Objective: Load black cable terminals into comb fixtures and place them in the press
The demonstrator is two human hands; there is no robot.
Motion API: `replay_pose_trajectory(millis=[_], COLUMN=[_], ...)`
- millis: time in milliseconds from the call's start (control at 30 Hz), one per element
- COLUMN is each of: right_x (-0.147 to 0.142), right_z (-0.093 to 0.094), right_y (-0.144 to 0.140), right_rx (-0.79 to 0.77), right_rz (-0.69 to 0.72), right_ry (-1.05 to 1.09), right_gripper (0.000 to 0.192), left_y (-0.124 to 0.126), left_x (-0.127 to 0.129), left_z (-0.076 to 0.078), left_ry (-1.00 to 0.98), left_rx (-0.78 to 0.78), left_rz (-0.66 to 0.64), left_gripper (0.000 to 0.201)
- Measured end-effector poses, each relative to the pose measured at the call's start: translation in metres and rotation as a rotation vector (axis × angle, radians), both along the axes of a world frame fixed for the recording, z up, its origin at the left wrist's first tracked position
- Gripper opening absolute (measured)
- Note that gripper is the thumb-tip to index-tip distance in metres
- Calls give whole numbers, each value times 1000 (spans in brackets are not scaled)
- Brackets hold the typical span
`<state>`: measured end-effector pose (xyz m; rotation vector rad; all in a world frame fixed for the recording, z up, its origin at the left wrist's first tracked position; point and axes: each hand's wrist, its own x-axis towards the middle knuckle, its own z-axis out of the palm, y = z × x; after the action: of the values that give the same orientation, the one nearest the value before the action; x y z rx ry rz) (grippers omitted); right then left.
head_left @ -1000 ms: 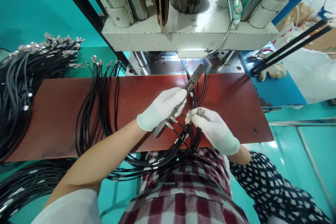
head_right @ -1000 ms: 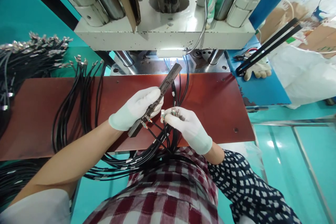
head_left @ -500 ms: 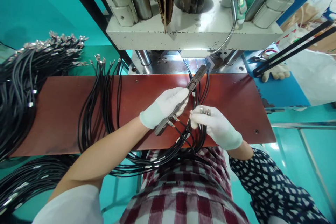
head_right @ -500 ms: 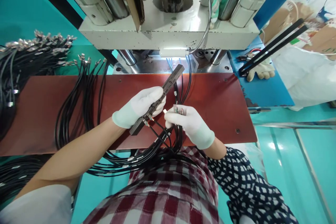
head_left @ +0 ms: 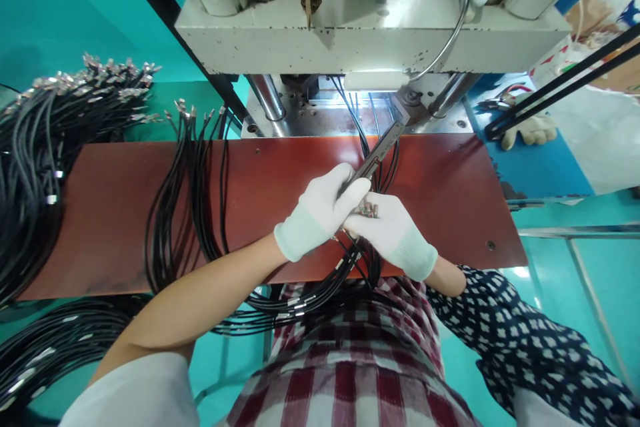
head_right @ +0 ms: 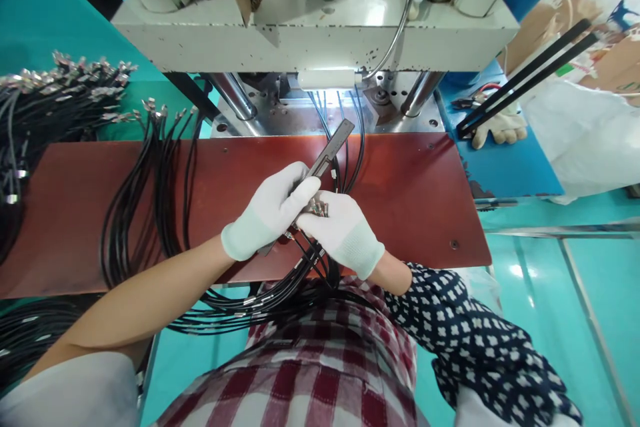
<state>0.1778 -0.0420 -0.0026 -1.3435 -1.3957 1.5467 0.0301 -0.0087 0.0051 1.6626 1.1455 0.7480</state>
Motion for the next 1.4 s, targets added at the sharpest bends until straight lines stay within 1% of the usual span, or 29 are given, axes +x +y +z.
replay_pose_trajectory(millis=[33, 67, 100, 233, 267, 367, 467, 600, 667, 700, 767, 833, 900, 967, 1100, 1167, 1233, 1300, 1333, 1367, 1400], right_x=[0, 0, 2, 13, 16, 25, 30, 34, 34, 32, 27, 19, 12, 6, 2, 0, -3, -4, -3, -2, 1], right_z=[0, 0, 1, 10, 11, 11, 1, -13, -15, -14, -10, -3, 2, 6, 8, 9, 9, 9, 8, 8, 8], right_y=[0, -1, -1, -4, -5, -7, -8, -9, -8, -7, -6, -4, -4, -4, -6, -7, -8, -8, -8, -8, -7], right_rx=[19, 28, 28, -41, -64, -109, -157, -314, -394, -402, -326, -164, -34, 30, 80, 85, 98, 118, 123, 119, 105], right_rz=[-5, -4, -2, -35, -42, -25, 27, 72, 96, 84, 10, -81, -117, -130, -168, -189, -213, -228, -225, -213, -190], right_ry=[-10, -8, -4, -8, -4, 51, 196, 486, 561, 556, 440, 244, 89, 7, -65, -88, -107, -123, -127, -124, -111], right_gripper=[13, 11, 11, 20, 20, 14, 22, 41, 43, 41, 35, 28, 25, 25, 24, 23, 23, 25, 25, 24, 22], left_y=[0, 0, 1, 5, 6, 7, 10, 12, 12, 12, 11, 10, 10, 10, 6, 3, -1, -4, -4, -4, -3], left_x=[0, 0, -1, -4, -5, -7, -8, -8, -9, -9, -9, -9, -9, -9, -6, -4, -2, -1, -1, -1, -2], left_z=[0, 0, 1, 4, 4, 2, -1, -3, -2, -2, -2, -2, -3, -3, 1, 3, 3, 2, 2, 2, 2], left_ry=[48, 61, 34, -205, -244, -307, -345, -388, -401, -401, -388, -372, -361, -350, -329, -286, -194, -85, -51, -43, -64], left_rx=[54, 63, 30, -224, -255, -274, -269, -292, -312, -318, -321, -307, -284, -270, -277, -257, -174, -54, -15, -16, -58], left_rz=[16, 18, 9, -59, -74, -131, -180, -191, -200, -206, -224, -240, -234, -210, -178, -138, -58, 23, 40, 40, 20], left_gripper=[38, 39, 39, 41, 41, 43, 44, 43, 42, 42, 43, 44, 43, 43, 43, 41, 40, 39, 40, 39, 39])
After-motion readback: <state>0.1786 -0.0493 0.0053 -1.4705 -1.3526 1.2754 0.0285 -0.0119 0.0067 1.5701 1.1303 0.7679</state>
